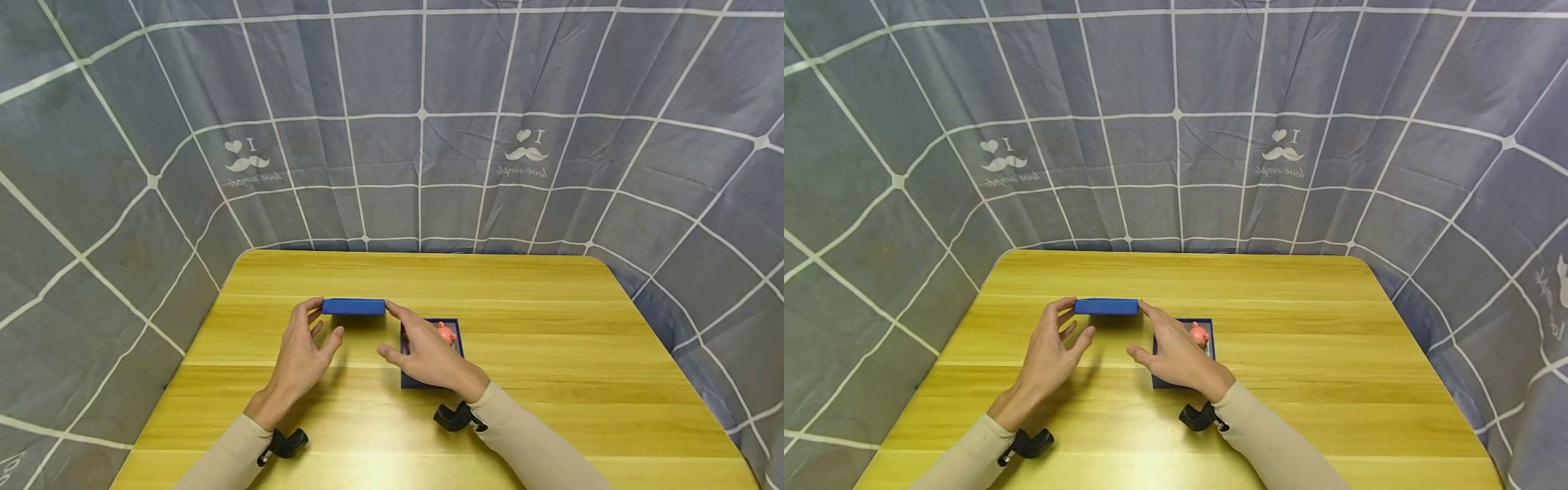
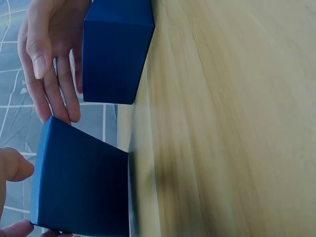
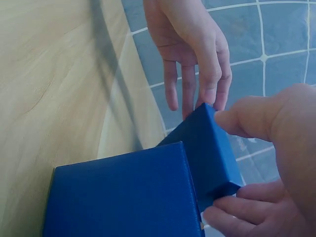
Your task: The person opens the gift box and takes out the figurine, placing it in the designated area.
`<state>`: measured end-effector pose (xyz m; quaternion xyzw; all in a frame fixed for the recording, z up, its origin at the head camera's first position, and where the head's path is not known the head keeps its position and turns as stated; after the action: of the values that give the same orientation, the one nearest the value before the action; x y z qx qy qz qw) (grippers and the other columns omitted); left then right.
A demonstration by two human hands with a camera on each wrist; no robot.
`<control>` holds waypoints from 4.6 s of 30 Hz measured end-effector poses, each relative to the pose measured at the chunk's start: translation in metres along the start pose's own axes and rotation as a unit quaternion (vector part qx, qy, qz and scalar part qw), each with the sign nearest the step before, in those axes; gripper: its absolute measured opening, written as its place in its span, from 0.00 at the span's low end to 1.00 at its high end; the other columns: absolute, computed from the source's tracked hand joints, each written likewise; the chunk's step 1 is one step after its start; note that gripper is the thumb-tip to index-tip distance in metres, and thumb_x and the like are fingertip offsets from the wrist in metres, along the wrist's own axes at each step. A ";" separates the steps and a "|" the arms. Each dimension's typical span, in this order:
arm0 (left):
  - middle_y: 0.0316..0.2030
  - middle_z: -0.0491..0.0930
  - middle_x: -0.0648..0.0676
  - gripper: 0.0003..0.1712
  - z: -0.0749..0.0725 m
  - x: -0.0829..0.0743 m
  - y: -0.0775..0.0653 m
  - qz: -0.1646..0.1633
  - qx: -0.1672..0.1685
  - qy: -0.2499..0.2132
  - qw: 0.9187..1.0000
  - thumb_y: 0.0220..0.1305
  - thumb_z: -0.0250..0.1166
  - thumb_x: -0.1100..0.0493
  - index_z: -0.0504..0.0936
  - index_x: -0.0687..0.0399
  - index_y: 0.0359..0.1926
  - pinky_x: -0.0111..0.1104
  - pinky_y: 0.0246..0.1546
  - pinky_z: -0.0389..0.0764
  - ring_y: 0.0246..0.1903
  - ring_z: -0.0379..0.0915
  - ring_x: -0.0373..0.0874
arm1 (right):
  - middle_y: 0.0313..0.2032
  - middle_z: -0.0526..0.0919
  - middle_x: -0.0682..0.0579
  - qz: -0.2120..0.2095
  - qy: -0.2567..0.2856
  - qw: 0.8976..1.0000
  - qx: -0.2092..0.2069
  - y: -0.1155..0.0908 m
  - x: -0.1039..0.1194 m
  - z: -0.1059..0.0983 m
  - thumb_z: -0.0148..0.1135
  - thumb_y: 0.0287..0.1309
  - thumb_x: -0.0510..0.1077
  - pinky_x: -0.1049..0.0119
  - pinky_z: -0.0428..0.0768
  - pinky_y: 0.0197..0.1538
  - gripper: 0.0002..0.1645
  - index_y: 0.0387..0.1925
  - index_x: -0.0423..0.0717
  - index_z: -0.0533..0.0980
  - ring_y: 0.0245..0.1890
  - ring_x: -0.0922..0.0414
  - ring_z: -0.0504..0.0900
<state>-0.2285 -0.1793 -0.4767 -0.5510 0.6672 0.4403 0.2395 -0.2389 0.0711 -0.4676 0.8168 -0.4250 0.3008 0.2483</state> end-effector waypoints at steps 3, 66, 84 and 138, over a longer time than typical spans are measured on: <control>0.78 0.72 0.72 0.39 0.000 0.002 0.001 -0.003 -0.001 0.006 1.000 0.79 0.75 0.64 0.66 0.70 0.80 0.59 0.76 0.82 0.81 0.75 0.73 | 0.90 0.67 0.41 0.003 -0.011 1.000 0.010 0.003 -0.001 0.003 0.74 0.82 0.56 0.28 0.62 0.91 0.57 0.96 0.46 0.55 0.91 0.35 0.66; 0.91 0.60 0.58 0.70 0.090 -0.035 -0.005 0.097 0.260 0.095 0.956 0.69 0.81 0.27 0.54 0.47 0.96 0.62 0.82 0.78 0.86 0.69 0.63 | 0.74 0.82 0.44 -0.045 -0.108 0.993 0.006 -0.023 -0.019 -0.060 0.77 0.79 0.47 0.39 0.87 0.74 0.38 0.83 0.46 0.76 0.73 0.41 0.84; 0.89 0.64 0.58 0.72 0.103 -0.035 0.005 0.068 0.281 0.061 0.955 0.64 0.87 0.31 0.58 0.54 0.94 0.56 0.81 0.81 0.79 0.77 0.56 | 0.66 0.93 0.49 -0.054 -0.167 0.983 0.043 -0.013 -0.024 -0.054 0.83 0.74 0.50 0.37 0.84 0.72 0.31 0.72 0.47 0.86 0.67 0.43 0.84; 0.81 0.71 0.58 0.72 0.107 -0.039 0.011 0.054 0.279 0.046 0.958 0.58 0.92 0.34 0.63 0.54 0.91 0.53 0.80 0.81 0.74 0.79 0.53 | 0.51 0.91 0.54 -0.059 -0.079 0.995 0.019 -0.014 -0.028 -0.060 0.86 0.68 0.44 0.65 0.90 0.49 0.32 0.70 0.45 0.87 0.46 0.56 0.89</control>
<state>-0.2454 -0.0676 -0.4952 -0.4453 0.8025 0.2234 0.3283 -0.2566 0.1333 -0.4473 0.8664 -0.3882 0.2282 0.2158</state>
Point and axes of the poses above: each hand's wrist, its own y-axis towards the middle knuckle, its own z-axis out of the palm, x = y × z, the point moved 5 cm from there along y, towards the middle knuckle
